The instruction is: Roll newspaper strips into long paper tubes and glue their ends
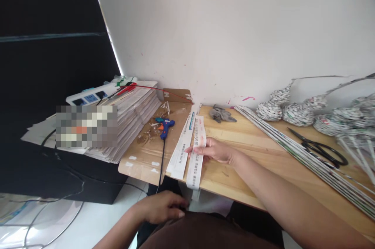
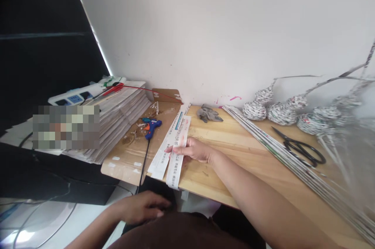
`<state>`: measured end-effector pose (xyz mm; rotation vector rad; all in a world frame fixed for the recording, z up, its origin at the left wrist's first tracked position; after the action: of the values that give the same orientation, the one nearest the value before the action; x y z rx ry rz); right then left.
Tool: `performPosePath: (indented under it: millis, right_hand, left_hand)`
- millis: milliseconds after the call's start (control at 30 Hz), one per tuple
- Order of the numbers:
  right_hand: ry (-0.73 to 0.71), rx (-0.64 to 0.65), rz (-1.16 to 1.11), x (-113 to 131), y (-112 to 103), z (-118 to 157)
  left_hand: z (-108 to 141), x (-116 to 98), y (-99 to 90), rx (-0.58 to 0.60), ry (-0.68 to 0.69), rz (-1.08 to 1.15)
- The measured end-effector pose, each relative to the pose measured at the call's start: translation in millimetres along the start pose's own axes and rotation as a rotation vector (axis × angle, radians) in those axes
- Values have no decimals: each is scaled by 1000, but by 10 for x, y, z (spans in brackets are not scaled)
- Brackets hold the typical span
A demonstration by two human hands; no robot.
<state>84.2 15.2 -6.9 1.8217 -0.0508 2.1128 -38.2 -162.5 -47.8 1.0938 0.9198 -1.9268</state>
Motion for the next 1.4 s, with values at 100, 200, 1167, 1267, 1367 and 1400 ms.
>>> performPosePath:
  millis: [100,200,1167,1267,1367,1400]
  right_hand:
    - [-12,109,120,48,88,40]
    - [-65,184,247,102,166,67]
    - [-132,-194,125,246,-267,78]
    - [-112,-245,133,170,-193,28]
    - [-201,-309,122,160,-143,3]
    - [-246,-335,172,171,-121,4]
  left_hand:
    - [294,-385,-133,2,-45,153]
    - [325,-610,-427,-390,-18,251]
    - [-730,-854,-340,-409,70,735]
    - [-728,-840,-255,-375,103,797]
    - [-608,-819,-219,-386,100,803]
    - [-552,-813,-192,-358,85,786]
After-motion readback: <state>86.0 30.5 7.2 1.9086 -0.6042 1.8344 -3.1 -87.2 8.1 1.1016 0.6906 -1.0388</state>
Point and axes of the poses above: each hand's wrist, its own z-axis away from the middle knuckle, its own y-axis out of the palm, x = y × z, the point moved 4 cm from there along -z, towards the middle knuckle, and after that the axes turned 1 degree about y, right-handed, at the moved point
